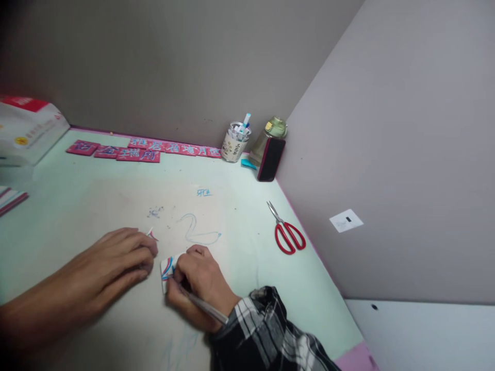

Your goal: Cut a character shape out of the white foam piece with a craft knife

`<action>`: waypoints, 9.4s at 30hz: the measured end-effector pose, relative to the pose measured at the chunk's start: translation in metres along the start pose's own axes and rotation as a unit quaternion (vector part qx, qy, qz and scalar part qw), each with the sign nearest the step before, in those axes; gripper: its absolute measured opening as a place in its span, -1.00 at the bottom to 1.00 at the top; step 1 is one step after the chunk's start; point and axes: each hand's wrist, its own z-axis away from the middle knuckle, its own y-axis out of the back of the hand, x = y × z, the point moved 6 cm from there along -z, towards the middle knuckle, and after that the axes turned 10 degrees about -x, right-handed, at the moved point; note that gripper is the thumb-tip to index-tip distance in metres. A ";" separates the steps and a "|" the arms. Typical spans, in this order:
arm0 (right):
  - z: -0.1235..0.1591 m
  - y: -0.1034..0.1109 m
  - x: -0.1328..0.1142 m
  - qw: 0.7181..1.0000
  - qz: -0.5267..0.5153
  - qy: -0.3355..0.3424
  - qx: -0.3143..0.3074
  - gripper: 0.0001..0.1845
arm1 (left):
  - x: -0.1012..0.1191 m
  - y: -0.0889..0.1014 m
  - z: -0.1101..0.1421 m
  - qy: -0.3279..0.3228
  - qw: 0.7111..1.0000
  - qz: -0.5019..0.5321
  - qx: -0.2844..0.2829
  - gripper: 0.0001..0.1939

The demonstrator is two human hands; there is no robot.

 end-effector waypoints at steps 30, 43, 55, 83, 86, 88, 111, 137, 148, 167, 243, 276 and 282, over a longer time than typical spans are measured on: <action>0.006 0.004 0.028 0.926 -0.327 -0.188 0.022 -0.72 | 0.011 -0.037 0.009 0.089 0.990 -0.090 0.062 -0.28; 0.009 0.002 0.027 0.969 -0.189 -0.160 0.010 -0.81 | -0.007 -0.037 0.011 0.100 0.995 0.027 0.009 -0.49; 0.004 0.003 0.023 0.980 -0.127 -0.152 0.014 -0.82 | -0.007 -0.037 0.010 0.102 0.994 0.044 0.015 -0.49; -0.006 0.008 0.008 0.993 -0.064 -0.089 -0.051 -0.82 | -0.006 -0.035 0.007 0.100 0.994 0.046 0.009 -0.56; -0.007 0.008 0.008 0.992 -0.069 -0.088 -0.058 -0.81 | -0.007 -0.035 0.008 0.101 0.994 0.045 0.011 -0.58; -0.007 0.008 0.008 0.991 -0.073 -0.092 -0.062 -0.81 | -0.007 -0.035 0.008 0.103 0.994 0.045 0.010 -0.58; -0.005 0.013 0.016 0.982 -0.123 -0.105 -0.101 -0.82 | -0.008 -0.036 0.009 0.101 0.994 0.032 -0.003 -0.56; -0.005 0.018 0.016 0.973 -0.130 -0.104 -0.157 -0.81 | -0.010 -0.035 0.007 0.097 0.994 0.047 -0.007 -0.55; 0.004 0.009 0.021 0.975 -0.149 -0.161 -0.040 -0.81 | -0.001 -0.036 0.008 0.115 0.993 -0.017 0.027 -0.40; 0.010 -0.004 0.023 0.956 -0.195 -0.216 0.036 -0.79 | -0.004 -0.038 0.003 0.108 0.993 0.023 0.037 -0.56; 0.014 -0.009 0.015 0.978 -0.139 -0.148 0.054 -0.79 | -0.005 -0.039 0.001 0.133 0.990 0.040 0.040 -0.68; 0.011 -0.018 -0.019 0.958 0.246 0.144 0.031 -0.74 | -0.004 -0.037 0.007 0.078 0.994 0.070 0.036 -0.49; 0.009 -0.016 -0.019 0.966 0.218 0.136 0.031 -0.75 | -0.006 -0.030 0.007 0.051 0.993 0.108 -0.009 -0.84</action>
